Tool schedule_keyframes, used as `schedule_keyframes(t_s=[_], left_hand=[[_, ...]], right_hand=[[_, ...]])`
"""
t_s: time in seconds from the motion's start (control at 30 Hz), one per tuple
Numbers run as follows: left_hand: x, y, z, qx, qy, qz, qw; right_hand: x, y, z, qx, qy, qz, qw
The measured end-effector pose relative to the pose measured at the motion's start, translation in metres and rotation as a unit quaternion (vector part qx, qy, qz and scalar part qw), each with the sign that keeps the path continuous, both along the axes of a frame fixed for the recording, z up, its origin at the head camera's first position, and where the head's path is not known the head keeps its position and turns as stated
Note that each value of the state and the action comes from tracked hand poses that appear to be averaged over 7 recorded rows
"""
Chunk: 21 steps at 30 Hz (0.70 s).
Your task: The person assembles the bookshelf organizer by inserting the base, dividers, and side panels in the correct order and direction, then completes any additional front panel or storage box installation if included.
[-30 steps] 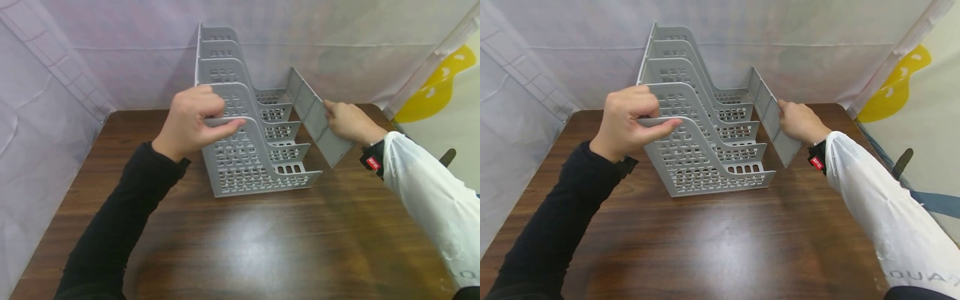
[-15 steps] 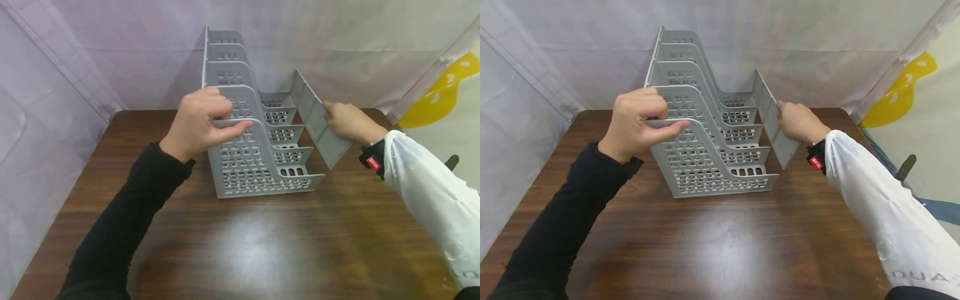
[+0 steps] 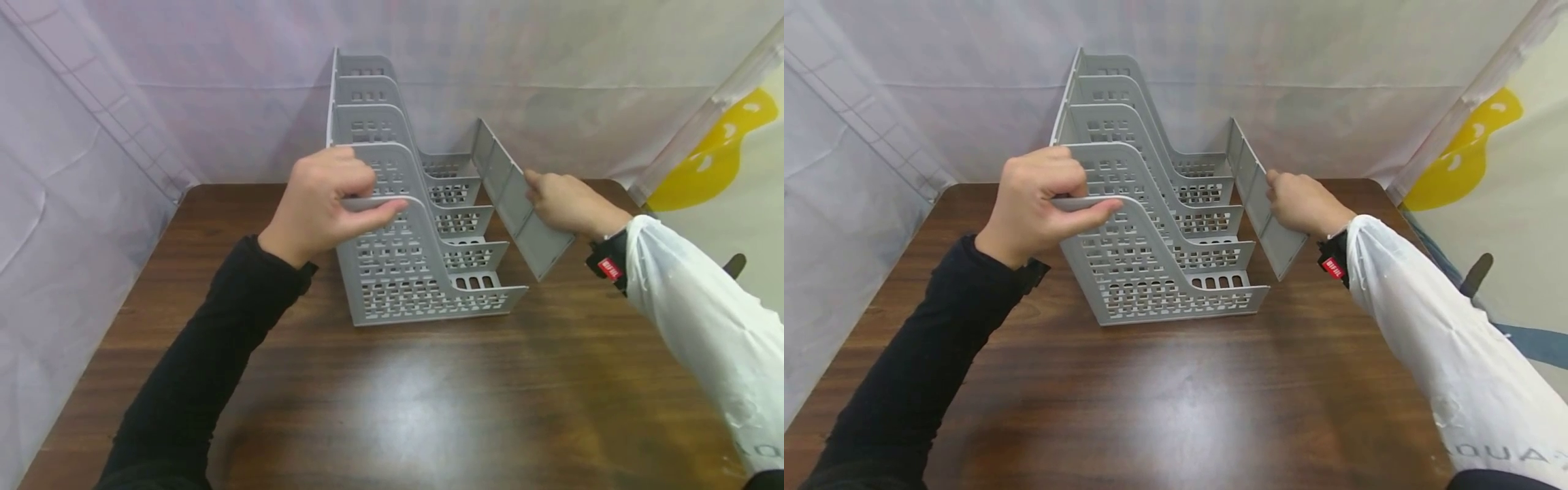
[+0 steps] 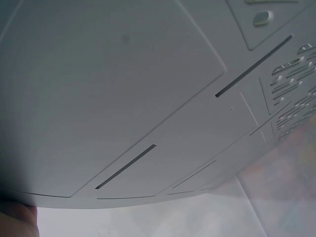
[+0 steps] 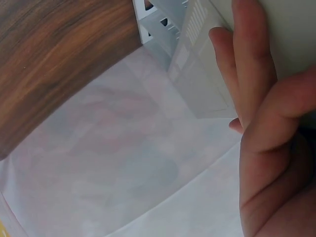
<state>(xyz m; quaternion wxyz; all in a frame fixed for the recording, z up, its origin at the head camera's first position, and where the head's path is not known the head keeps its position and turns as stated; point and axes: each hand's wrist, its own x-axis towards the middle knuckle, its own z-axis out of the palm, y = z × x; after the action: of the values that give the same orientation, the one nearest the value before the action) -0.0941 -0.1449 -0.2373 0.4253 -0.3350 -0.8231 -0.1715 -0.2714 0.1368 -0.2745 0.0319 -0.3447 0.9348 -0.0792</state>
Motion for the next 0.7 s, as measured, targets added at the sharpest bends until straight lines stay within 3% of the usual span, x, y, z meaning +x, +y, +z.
schedule_keyframes(t_s=[0.7], left_hand=[[-0.002, 0.005, 0.0, 0.012, 0.007, -0.014, 0.9998]], right_hand=[[0.003, 0.004, -0.012, -0.015, 0.033, 0.013, 0.999]])
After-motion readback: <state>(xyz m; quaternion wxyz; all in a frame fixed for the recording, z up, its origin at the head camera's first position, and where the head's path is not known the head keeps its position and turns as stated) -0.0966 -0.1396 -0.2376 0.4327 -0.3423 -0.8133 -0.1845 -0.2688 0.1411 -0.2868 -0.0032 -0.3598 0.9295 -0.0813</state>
